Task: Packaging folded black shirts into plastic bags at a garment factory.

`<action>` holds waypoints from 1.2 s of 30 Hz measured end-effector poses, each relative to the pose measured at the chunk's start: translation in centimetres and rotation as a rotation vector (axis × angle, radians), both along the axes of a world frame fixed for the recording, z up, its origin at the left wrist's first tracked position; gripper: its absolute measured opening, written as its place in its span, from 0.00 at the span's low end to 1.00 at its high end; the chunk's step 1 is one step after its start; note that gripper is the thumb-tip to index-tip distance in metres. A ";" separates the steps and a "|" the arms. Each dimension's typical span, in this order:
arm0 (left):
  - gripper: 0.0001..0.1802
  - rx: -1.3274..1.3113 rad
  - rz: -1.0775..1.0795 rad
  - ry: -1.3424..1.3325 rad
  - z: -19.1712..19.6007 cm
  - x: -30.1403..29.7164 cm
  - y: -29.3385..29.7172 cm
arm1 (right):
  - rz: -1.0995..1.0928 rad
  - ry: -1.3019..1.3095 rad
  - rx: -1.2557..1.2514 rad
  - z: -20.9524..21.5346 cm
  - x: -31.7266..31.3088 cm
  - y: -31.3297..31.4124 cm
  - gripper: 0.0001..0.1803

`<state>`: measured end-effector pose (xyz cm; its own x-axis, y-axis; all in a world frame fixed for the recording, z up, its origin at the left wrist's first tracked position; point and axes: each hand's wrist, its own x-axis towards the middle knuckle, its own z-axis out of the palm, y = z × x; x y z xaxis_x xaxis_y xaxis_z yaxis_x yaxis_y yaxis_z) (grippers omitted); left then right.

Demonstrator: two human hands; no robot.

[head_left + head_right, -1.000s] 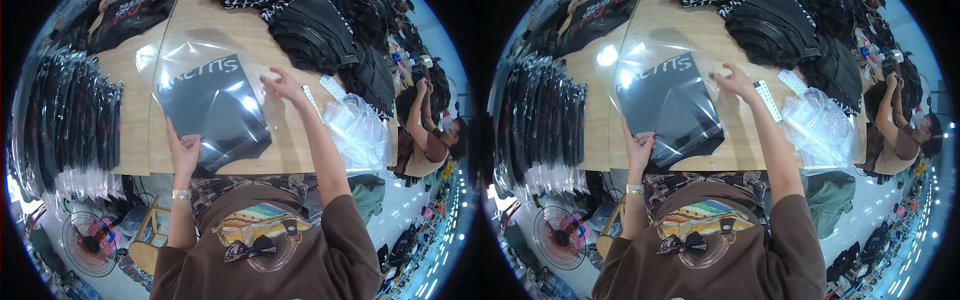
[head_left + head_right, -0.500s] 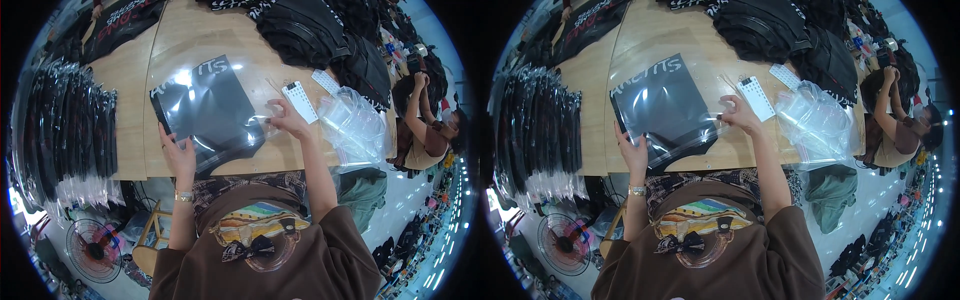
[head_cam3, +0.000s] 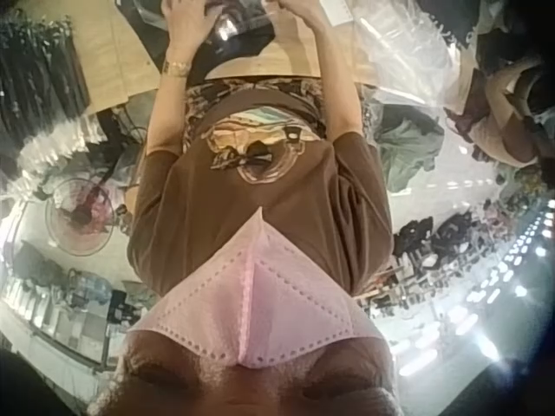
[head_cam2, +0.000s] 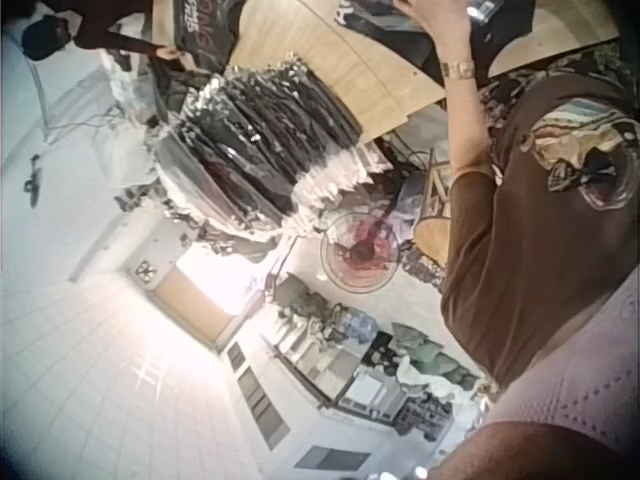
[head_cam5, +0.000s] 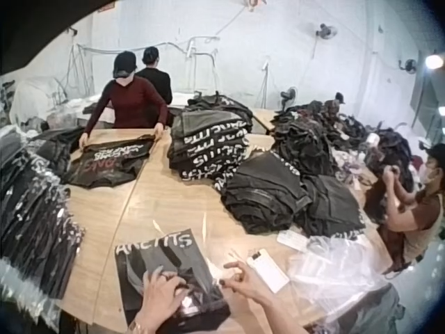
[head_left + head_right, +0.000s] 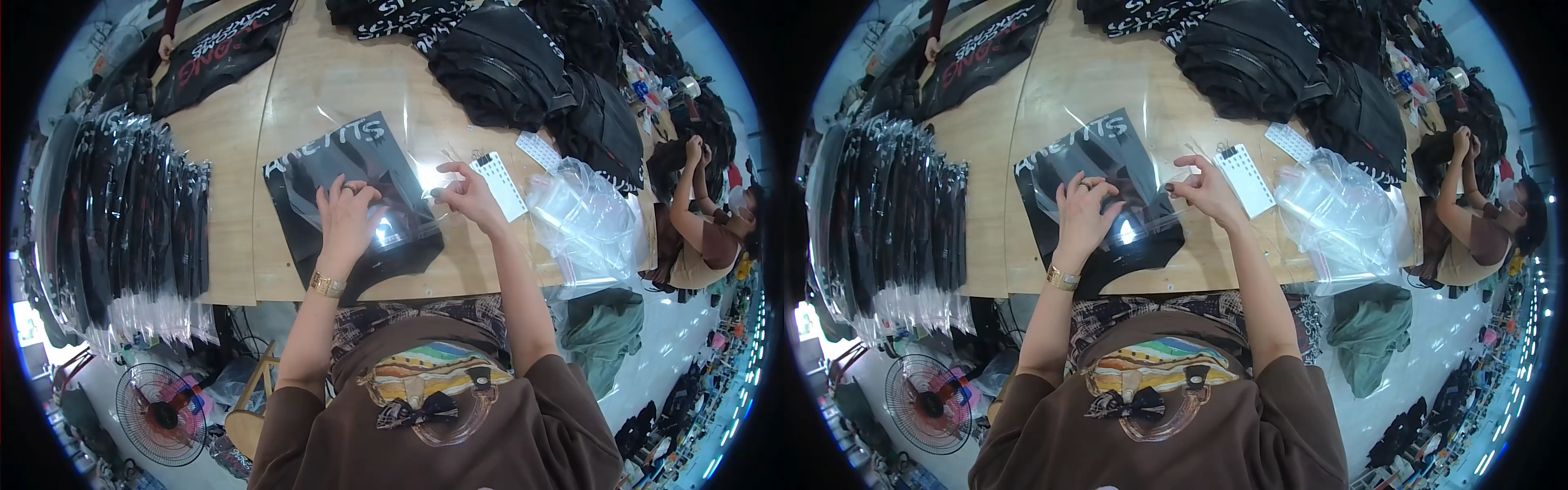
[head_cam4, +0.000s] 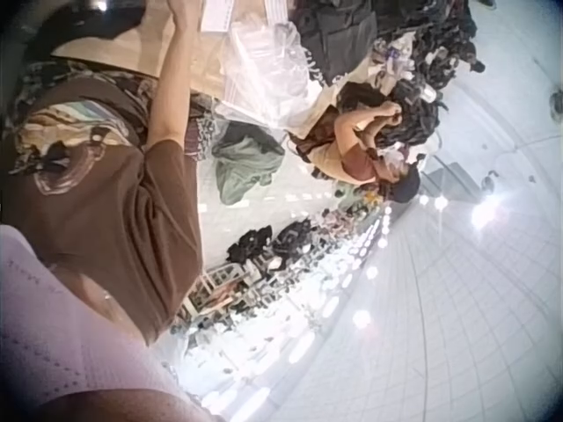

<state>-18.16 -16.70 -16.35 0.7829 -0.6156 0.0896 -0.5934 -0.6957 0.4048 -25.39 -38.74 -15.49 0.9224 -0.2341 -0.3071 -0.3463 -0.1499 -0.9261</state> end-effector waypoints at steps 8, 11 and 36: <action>0.27 -0.010 0.131 -0.006 -1.1 0.4 0.1 | -0.036 -0.057 -0.060 -1.0 1.3 0.9 0.17; 0.22 0.038 0.131 -0.018 -1.9 1.2 1.4 | -0.124 -0.127 -0.113 -2.2 1.4 0.6 0.15; 0.13 -0.203 0.264 -0.227 -3.0 -0.2 6.9 | 0.047 -0.121 -0.193 -2.1 -0.3 0.8 0.24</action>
<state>-18.31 -9.83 -19.32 0.8582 -0.3480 0.3774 -0.4950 -0.7556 0.4289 -25.73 -37.96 -17.64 0.9609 -0.2341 -0.1476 -0.2235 -0.3417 -0.9129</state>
